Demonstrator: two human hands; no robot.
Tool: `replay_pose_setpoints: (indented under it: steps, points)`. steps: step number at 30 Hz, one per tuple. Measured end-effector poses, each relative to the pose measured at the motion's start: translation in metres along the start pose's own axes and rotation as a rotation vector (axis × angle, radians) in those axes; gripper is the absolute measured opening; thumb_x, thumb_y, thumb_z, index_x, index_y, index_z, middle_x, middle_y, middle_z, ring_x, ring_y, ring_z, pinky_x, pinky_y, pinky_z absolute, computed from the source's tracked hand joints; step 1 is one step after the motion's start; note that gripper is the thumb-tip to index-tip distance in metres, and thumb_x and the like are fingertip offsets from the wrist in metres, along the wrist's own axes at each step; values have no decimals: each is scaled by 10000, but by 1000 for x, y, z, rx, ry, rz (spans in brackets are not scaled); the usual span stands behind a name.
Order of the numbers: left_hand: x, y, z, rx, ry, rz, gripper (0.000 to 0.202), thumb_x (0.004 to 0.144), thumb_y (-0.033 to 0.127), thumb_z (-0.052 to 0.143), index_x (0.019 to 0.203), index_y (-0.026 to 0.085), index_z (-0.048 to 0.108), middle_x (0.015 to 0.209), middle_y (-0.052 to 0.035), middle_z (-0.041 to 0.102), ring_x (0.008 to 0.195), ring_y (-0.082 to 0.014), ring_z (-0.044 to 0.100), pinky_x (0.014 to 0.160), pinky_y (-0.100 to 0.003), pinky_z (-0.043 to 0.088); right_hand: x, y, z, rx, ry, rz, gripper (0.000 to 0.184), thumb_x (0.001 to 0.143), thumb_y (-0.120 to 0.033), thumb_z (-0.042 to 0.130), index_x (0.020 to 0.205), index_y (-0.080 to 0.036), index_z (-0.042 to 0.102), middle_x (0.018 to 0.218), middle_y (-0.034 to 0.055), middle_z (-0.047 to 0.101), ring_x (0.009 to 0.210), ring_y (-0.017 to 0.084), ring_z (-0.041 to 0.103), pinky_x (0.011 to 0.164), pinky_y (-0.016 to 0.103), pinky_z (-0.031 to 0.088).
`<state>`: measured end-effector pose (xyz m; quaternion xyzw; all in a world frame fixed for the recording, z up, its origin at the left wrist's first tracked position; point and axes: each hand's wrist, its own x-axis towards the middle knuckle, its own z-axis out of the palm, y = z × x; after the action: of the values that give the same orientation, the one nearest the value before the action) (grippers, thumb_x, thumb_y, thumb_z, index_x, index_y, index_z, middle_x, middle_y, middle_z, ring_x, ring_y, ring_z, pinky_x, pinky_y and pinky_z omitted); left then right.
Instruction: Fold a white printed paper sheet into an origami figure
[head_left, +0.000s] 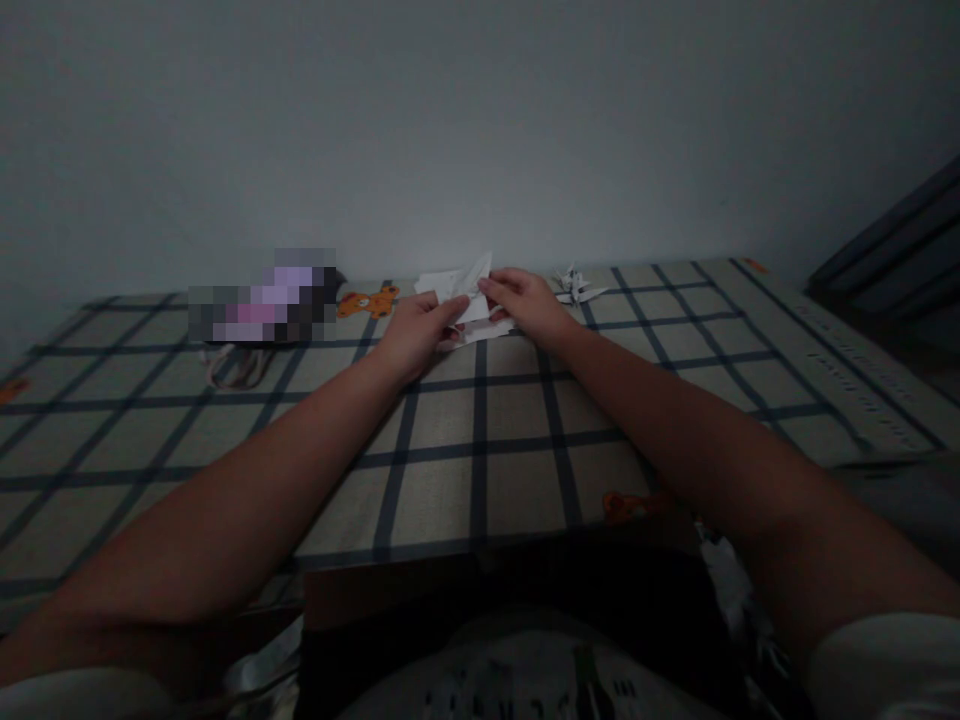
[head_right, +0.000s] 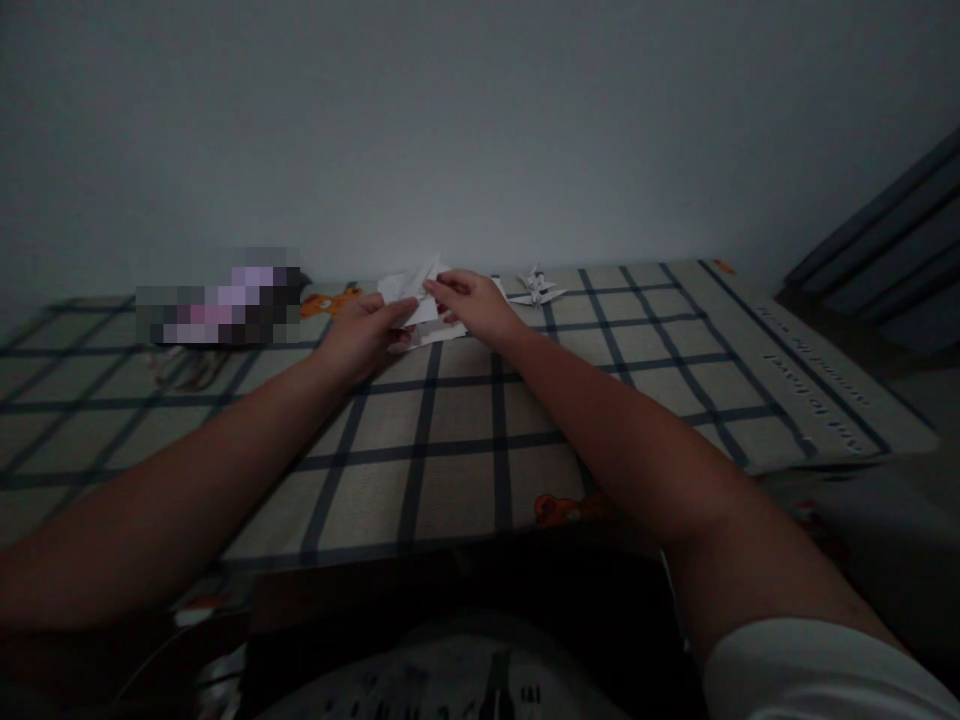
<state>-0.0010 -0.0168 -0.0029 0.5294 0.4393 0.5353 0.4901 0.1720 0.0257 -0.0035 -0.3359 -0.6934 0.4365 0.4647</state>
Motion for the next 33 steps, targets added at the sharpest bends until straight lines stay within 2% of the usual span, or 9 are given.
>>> replay_pose_setpoints:
  steps: [2, 4, 8, 13, 25, 30, 33]
  points:
    - [0, -2, -1, 28, -18, 8, 213, 720, 324, 754, 731, 127, 674, 651, -21, 652, 511, -85, 554, 479, -189, 416, -3, -2, 0, -18, -36, -2, 378, 838, -533, 649, 779, -163, 601, 691, -8, 562, 639, 102, 536, 617, 233, 489]
    - [1, -5, -3, 48, -17, 22, 251, 725, 360, 760, 708, 128, 664, 619, -13, 635, 500, -83, 544, 479, -191, 410, -5, -3, 1, -6, -23, -8, 377, 834, -511, 660, 723, -158, 590, 655, -21, 538, 597, 87, 502, 583, 222, 453]
    - [3, -9, -5, 119, -34, 40, 335, 731, 446, 768, 700, 131, 658, 606, -15, 633, 492, -80, 527, 472, -195, 392, -4, 1, 1, 69, 18, 22, 377, 821, -504, 677, 702, -157, 587, 632, -26, 535, 567, 78, 474, 529, 210, 389]
    - [1, -6, -1, 95, -42, 38, 379, 729, 502, 762, 733, 132, 682, 651, -45, 676, 521, -102, 561, 497, -220, 428, -1, 7, 2, 157, 15, 58, 358, 805, -498, 695, 727, -158, 616, 667, -10, 583, 596, 87, 518, 561, 216, 415]
    - [3, -10, -2, 146, -78, 6, 328, 753, 455, 733, 723, 131, 694, 671, -52, 700, 558, -115, 592, 545, -225, 467, -3, 6, 1, 58, 46, 42, 387, 807, -519, 672, 710, -148, 617, 600, -31, 514, 540, 74, 419, 523, 223, 339]
    - [-1, -5, 1, 62, -74, -21, 232, 729, 346, 731, 659, 132, 676, 636, -31, 689, 553, -106, 596, 533, -209, 452, -4, 2, 0, 21, 45, 59, 382, 802, -508, 668, 692, -149, 599, 600, -29, 508, 550, 81, 423, 519, 227, 332]
    - [-4, 0, 3, 87, -87, -54, 226, 742, 305, 707, 606, 131, 659, 601, -30, 673, 522, -99, 579, 506, -206, 426, -3, 3, -2, 10, 57, 38, 363, 807, -492, 666, 698, -153, 593, 618, -23, 520, 554, 84, 434, 514, 227, 335]
